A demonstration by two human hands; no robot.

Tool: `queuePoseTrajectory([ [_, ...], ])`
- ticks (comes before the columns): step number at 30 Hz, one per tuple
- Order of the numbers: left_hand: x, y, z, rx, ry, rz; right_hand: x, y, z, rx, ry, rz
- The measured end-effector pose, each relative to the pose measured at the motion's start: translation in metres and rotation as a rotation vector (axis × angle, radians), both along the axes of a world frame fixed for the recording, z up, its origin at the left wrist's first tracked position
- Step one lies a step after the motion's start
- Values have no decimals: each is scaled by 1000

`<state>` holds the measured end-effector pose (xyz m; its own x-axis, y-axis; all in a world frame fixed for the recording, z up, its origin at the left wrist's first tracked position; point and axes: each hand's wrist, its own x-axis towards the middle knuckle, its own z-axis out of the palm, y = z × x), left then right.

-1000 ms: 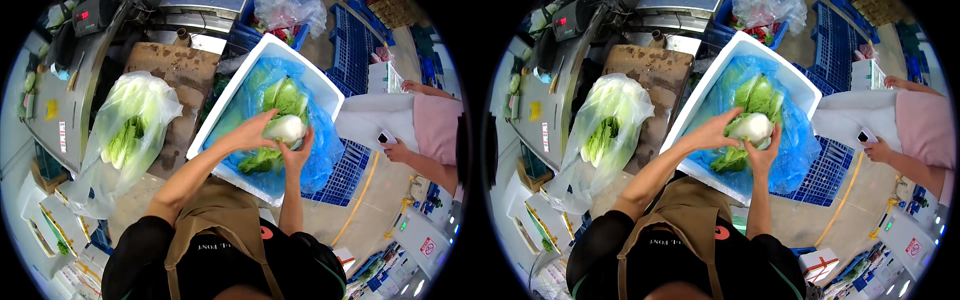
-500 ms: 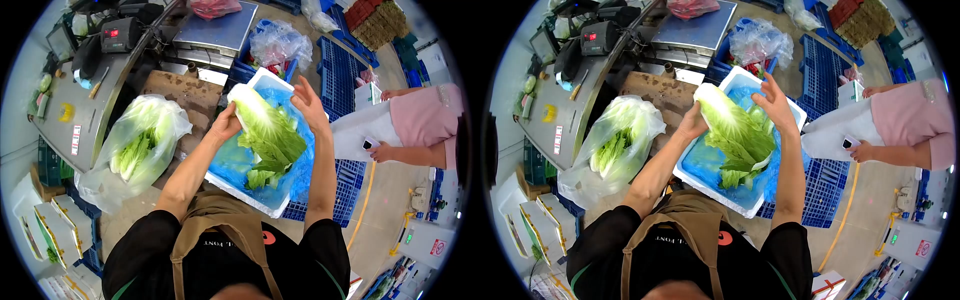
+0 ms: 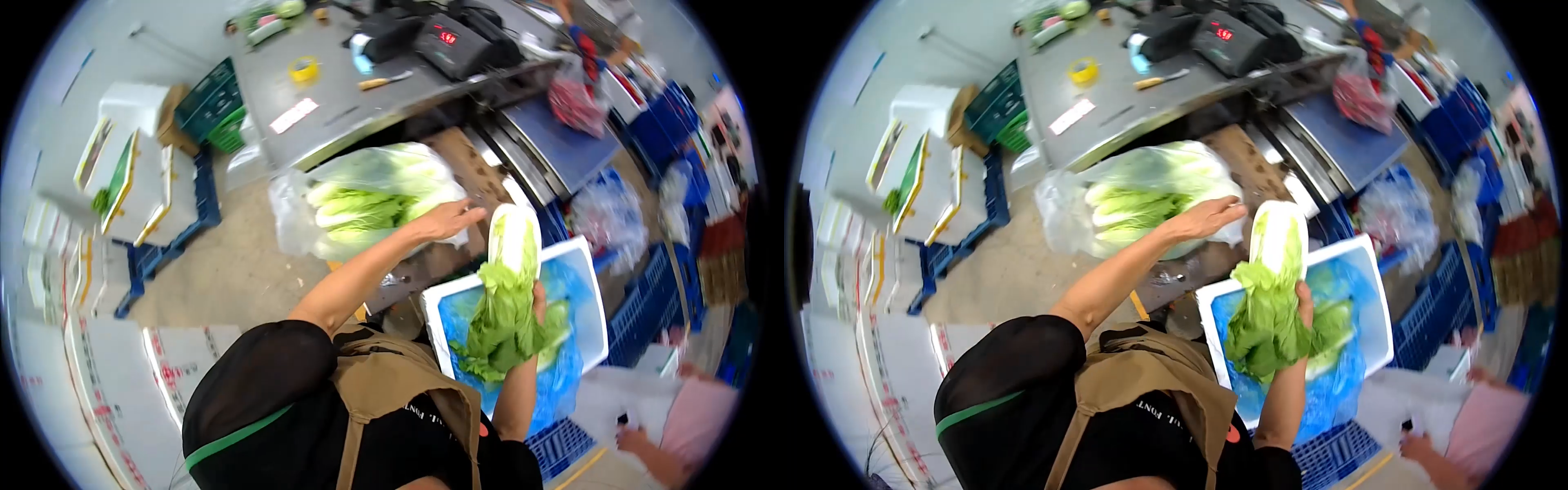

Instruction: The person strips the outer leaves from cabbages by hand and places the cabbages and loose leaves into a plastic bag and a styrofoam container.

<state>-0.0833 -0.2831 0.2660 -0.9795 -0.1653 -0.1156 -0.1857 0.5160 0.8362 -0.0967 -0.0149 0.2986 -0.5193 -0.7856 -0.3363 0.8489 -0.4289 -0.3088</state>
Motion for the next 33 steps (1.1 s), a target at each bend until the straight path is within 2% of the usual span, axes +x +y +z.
queuePoseTrajectory([
  [1, 24, -19, 18, 18, -114, 135, 5, -12, 6, -5, 16, 28],
  [2, 46, -39, 22, -224, -174, 226, 11, -26, 12, -7, 33, 49],
  [5, 129, -81, -39, -799, -264, 249, 28, -68, 15, 51, -101, 251],
  [7, 158, -91, -30, -756, -688, -41, 33, -104, -4, 124, -122, 431],
  [8, 170, -100, -70, -656, -819, -87, 32, -125, -23, 155, -95, 531],
  [9, 181, -97, -81, -621, -806, -30, 35, -148, -26, 169, -34, 584],
  [10, 182, -87, -68, -676, -830, -97, 40, -170, -23, 189, -92, 619],
  [11, 196, -88, -111, -497, -626, 79, 37, -193, -38, 178, -98, 649],
  [13, 219, -85, -150, -358, -472, 116, 29, -241, -76, 141, -80, 668],
  [14, 226, -79, -138, -402, -520, -15, 24, -262, -91, 113, -53, 658],
  [15, 228, -77, -121, -443, -564, -148, 15, -285, -117, 104, 95, 602],
  [17, 219, -73, -64, -378, -525, -188, -7, -323, -160, 141, 86, 449],
  [19, 210, -74, -28, -345, -503, -220, -12, -364, -154, 518, 82, 38],
  [20, 210, -72, -20, -338, -502, -232, -16, -382, -154, 702, 74, -171],
  [23, 216, -69, -34, -352, -477, -367, -39, -420, -200, 543, 279, -397],
  [24, 219, -68, -41, -358, -467, -425, -42, -430, -209, 671, 323, -391],
  [26, 223, -74, -43, -257, -490, -343, -31, -455, -213, 930, 402, -374],
  [27, 226, -79, -41, -213, -518, -290, -25, -464, -219, 951, 454, -436],
  [28, 227, -85, -37, -171, -544, -237, -25, -462, -219, 850, 396, -466],
  [30, 213, -109, 13, -128, -572, -139, -26, -459, -206, 632, 287, -531],
  [31, 209, -116, 30, -108, -584, -89, -27, -451, -195, 679, 216, -529],
  [33, 213, -125, 11, -103, -564, 294, -23, -435, -186, 723, 95, -570],
])
